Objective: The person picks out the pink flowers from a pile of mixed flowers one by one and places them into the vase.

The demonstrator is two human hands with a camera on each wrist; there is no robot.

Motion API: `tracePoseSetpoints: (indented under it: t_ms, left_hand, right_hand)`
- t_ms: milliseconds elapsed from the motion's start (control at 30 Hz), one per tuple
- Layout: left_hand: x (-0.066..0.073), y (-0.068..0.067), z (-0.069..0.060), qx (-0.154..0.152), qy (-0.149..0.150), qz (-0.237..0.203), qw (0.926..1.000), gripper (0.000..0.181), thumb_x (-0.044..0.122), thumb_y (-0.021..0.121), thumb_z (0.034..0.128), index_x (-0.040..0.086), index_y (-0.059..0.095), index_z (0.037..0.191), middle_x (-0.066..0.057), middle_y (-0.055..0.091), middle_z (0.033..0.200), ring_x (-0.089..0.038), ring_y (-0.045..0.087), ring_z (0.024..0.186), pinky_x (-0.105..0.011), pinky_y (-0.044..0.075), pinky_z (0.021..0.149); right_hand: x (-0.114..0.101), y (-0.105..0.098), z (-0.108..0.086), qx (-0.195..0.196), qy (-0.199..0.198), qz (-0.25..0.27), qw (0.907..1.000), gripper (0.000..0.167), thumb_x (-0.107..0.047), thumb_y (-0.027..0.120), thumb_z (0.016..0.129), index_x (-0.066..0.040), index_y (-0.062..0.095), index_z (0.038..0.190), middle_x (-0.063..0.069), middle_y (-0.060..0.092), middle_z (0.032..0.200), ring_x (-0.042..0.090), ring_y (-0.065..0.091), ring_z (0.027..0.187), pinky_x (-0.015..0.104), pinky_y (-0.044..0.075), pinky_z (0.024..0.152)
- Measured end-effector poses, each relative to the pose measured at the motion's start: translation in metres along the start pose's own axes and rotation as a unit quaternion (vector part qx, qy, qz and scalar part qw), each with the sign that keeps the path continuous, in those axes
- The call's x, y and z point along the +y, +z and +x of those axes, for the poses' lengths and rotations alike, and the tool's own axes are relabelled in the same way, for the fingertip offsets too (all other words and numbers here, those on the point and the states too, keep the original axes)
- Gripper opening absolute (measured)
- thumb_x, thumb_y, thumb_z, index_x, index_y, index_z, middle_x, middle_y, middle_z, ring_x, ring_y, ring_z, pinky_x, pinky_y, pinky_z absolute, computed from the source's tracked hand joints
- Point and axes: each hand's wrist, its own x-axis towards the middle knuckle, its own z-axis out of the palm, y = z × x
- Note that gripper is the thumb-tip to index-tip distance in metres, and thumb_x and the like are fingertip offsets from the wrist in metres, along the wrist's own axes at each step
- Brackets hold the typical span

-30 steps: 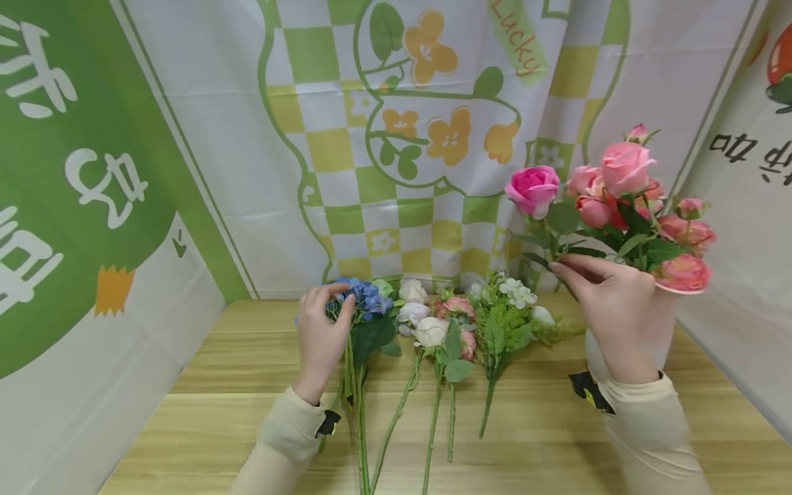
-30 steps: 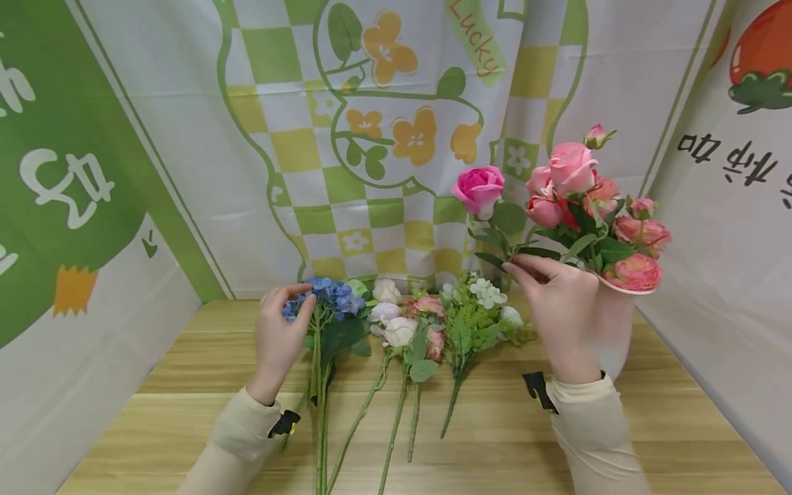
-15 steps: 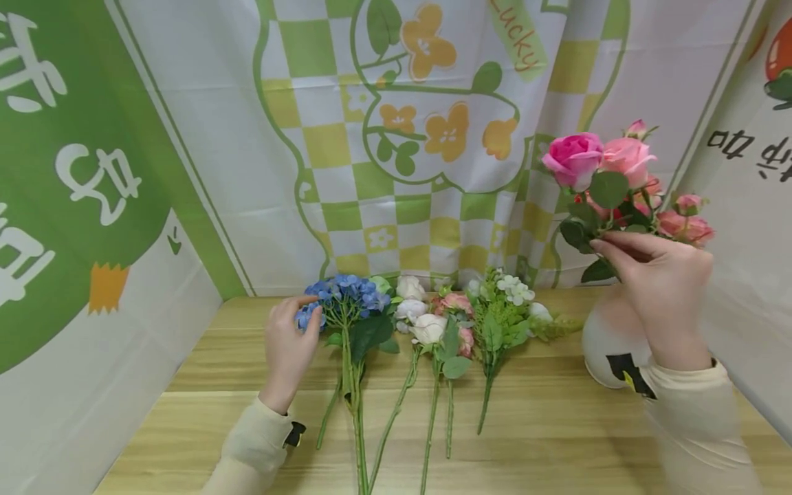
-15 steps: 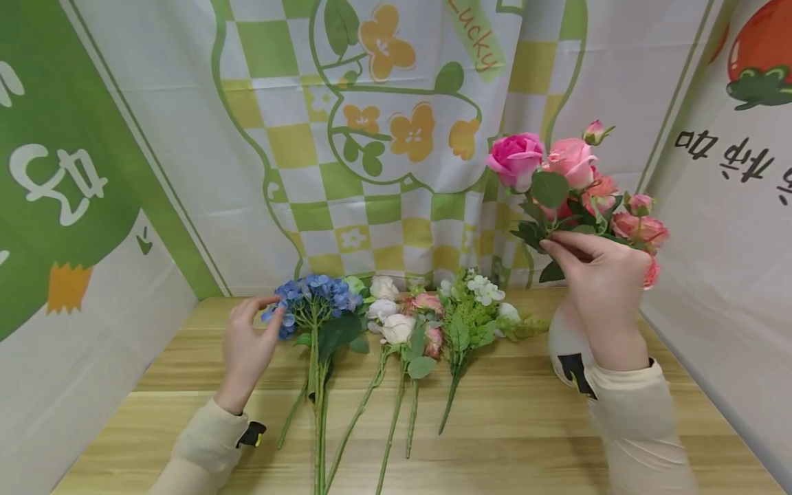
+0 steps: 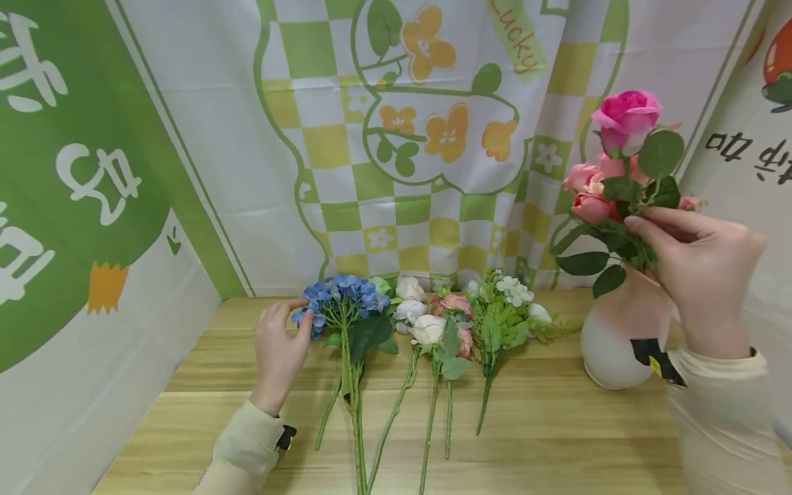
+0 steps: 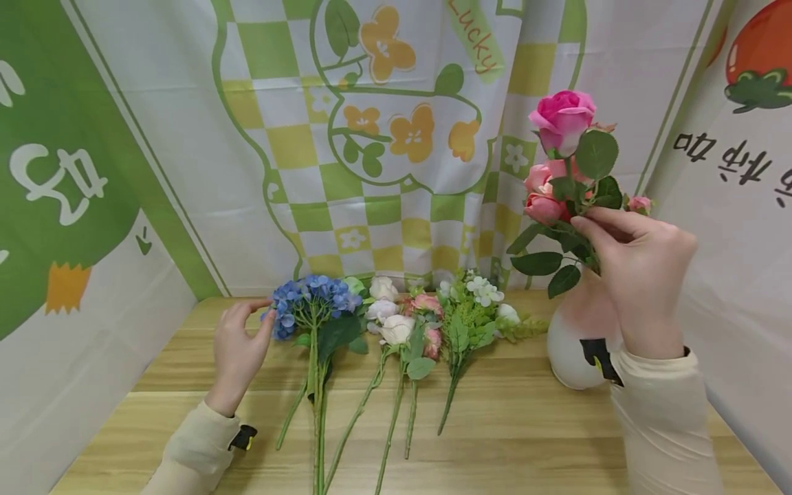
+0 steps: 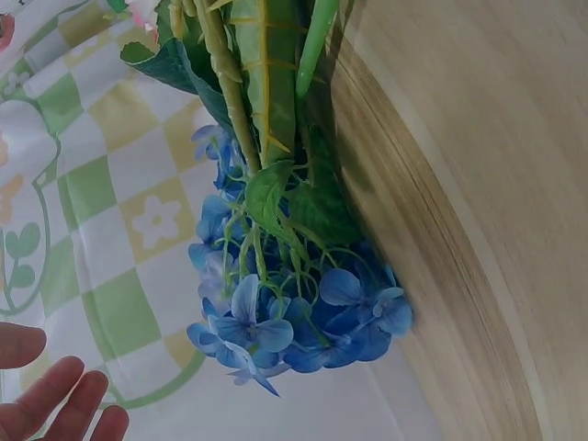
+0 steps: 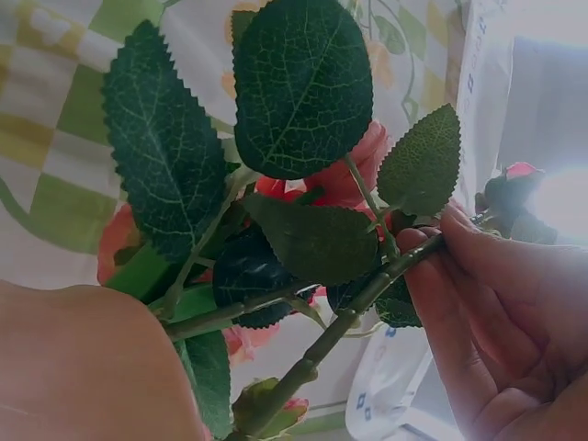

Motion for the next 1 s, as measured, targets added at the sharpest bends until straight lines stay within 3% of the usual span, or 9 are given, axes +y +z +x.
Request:
tracePoseSetpoints:
  t_ms: [500,667,833,1000]
  left_hand:
    - [-0.004,-0.001,0.000,0.000,-0.006,0.005,1.0000,0.021,0.007,0.071,0.0817,-0.002,0.068,0.100,-0.019,0.068,0.100,-0.036,0.056,0.093,-0.047,0.039,0.086]
    - [-0.007,-0.001,0.000,-0.001,-0.004,0.009,0.9999,0.022,0.007,0.072,0.0808,-0.002,0.068,0.101,-0.019,0.068,0.100,-0.037,0.057,0.093,-0.047,0.039,0.087]
    - [-0.010,-0.002,-0.001,-0.001,-0.012,0.014,0.9998,0.023,0.008,0.072,0.0807,-0.003,0.068,0.101,-0.019,0.068,0.100,-0.037,0.057,0.093,-0.048,0.040,0.087]
    - [-0.009,-0.003,0.000,0.000,-0.016,0.015,0.9998,0.024,0.009,0.071,0.0814,-0.002,0.068,0.102,-0.019,0.068,0.101,-0.037,0.056,0.094,-0.049,0.039,0.087]
  right_hand:
    - [-0.016,0.010,0.008,0.015,-0.005,0.040,0.9991,0.015,-0.010,0.082,0.072,-0.002,0.077,0.083,-0.032,0.061,0.072,-0.016,0.057,0.061,0.002,0.042,0.060]
    - [-0.028,0.020,0.011,0.015,0.007,0.082,0.9965,0.014,-0.006,0.082,0.071,0.000,0.077,0.082,-0.011,0.073,0.076,-0.012,0.063,0.067,0.004,0.047,0.065]
    - [-0.040,0.027,0.013,0.007,0.005,0.079,0.9969,0.014,-0.007,0.080,0.073,-0.001,0.077,0.086,0.015,0.073,0.085,-0.010,0.063,0.067,0.005,0.048,0.065]
    - [-0.052,0.027,0.020,0.020,0.009,0.104,0.9943,0.014,-0.007,0.079,0.074,0.000,0.077,0.086,0.011,0.074,0.086,-0.007,0.065,0.069,0.007,0.049,0.065]
